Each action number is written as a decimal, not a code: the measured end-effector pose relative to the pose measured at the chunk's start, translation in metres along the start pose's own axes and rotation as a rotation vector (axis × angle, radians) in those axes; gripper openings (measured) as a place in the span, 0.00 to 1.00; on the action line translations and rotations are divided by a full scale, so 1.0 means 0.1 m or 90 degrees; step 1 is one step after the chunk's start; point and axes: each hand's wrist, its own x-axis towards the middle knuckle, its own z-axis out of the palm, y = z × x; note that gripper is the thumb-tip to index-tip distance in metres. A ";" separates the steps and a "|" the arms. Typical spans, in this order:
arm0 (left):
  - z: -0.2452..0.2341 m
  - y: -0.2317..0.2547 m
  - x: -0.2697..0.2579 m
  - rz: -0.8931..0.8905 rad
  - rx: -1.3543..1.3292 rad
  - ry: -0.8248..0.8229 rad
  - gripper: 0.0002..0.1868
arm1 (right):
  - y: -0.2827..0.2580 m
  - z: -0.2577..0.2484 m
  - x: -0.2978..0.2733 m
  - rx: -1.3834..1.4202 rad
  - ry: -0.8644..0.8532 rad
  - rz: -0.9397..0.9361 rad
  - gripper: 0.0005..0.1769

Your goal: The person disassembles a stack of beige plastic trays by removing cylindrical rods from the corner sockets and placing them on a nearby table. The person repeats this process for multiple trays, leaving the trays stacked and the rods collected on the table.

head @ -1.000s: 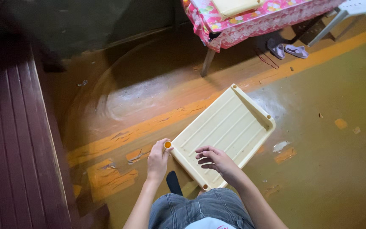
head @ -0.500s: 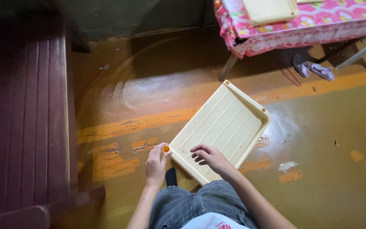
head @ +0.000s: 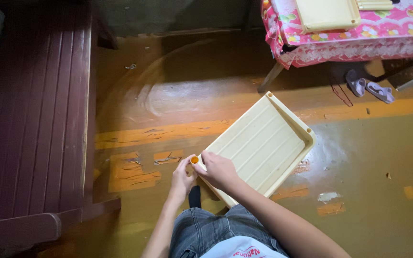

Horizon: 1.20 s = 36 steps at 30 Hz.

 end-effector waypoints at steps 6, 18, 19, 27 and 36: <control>0.09 -0.23 0.09 0.239 -0.052 0.087 0.26 | -0.06 0.12 0.24 -0.112 0.030 -0.046 0.34; -0.09 -0.13 0.03 0.139 -0.084 0.035 0.31 | -0.02 0.22 0.54 -0.169 -0.011 -0.031 0.36; -0.09 -0.14 0.05 0.143 -0.095 0.038 0.30 | -0.01 0.24 0.55 -0.166 -0.008 -0.030 0.35; 0.00 -0.30 0.17 0.147 -0.091 0.085 0.23 | 0.21 0.46 0.56 -0.084 0.062 -0.105 0.31; -0.01 -0.39 0.36 0.159 -0.041 0.068 0.17 | 0.36 0.47 0.71 -0.147 -0.026 -0.188 0.32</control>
